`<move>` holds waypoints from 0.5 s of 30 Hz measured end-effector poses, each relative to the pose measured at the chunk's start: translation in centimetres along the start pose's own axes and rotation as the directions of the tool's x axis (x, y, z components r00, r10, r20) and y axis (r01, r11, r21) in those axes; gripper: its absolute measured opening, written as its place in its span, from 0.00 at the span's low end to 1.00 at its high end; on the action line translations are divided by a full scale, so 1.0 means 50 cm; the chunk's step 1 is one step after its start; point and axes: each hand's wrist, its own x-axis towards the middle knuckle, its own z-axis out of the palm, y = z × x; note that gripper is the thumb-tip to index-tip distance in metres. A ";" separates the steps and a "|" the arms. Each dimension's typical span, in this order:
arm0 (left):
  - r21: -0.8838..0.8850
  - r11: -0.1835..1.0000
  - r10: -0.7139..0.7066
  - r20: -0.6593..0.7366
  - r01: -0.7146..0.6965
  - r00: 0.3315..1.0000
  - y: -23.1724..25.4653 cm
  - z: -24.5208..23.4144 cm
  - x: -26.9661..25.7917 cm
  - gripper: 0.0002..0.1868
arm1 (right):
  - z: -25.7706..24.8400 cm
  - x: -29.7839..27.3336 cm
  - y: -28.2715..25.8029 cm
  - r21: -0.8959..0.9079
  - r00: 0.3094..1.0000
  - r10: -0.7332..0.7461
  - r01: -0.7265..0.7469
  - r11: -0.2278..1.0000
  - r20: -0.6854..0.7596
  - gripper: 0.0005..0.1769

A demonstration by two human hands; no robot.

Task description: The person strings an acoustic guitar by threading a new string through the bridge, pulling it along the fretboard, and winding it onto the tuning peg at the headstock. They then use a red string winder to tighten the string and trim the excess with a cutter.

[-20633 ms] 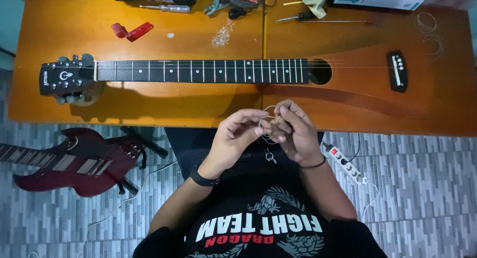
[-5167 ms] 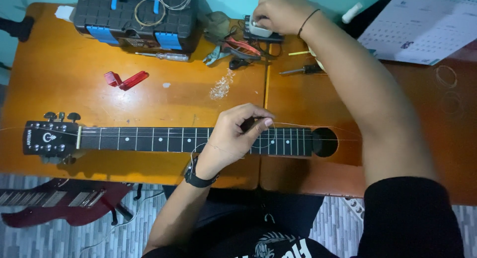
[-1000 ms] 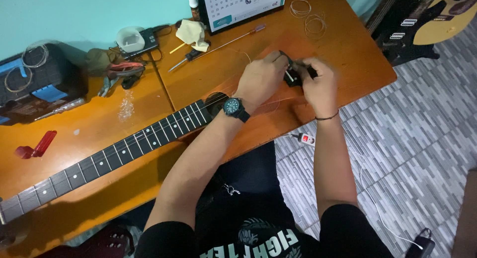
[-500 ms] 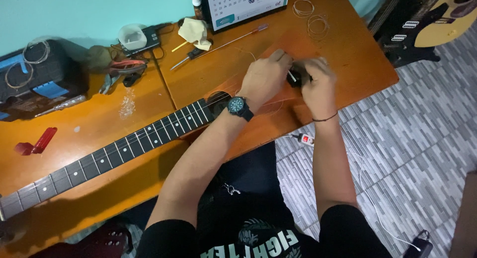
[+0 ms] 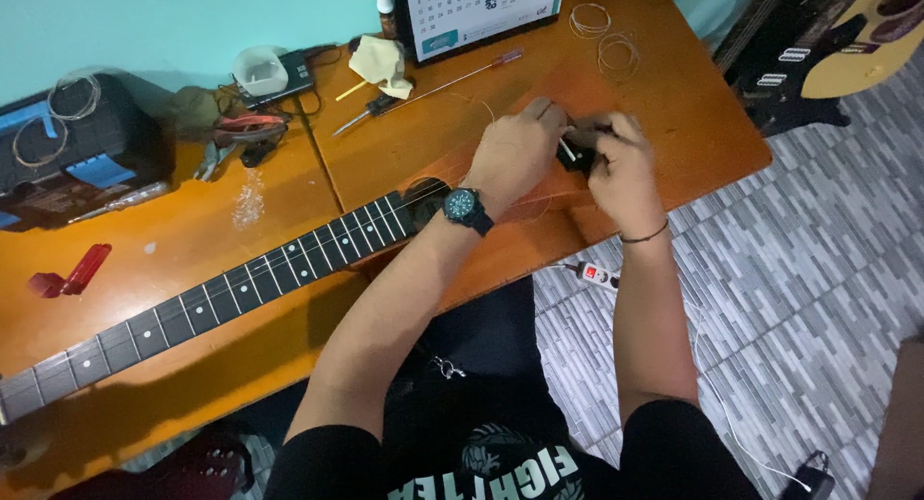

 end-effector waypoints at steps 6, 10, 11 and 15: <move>0.109 0.993 0.058 -0.065 -0.050 0.996 -0.001 0.004 -0.005 0.03 | 0.031 -0.035 0.064 0.024 0.999 -0.049 0.048 0.999 0.006 0.23; 0.049 0.999 0.013 -0.046 -0.011 0.999 -0.007 0.017 -0.001 0.04 | 0.019 -0.023 0.023 0.001 0.998 -0.055 0.055 0.998 -0.009 0.24; -0.015 1.000 -0.005 -0.018 0.005 1.000 -0.009 0.018 -0.001 0.05 | 0.017 -0.020 0.011 0.018 0.999 -0.018 0.018 1.000 -0.027 0.22; -0.064 0.995 -0.077 0.043 0.080 0.996 -0.016 0.025 0.003 0.05 | 0.019 -0.030 0.023 0.018 0.996 0.067 -0.066 0.998 -0.067 0.22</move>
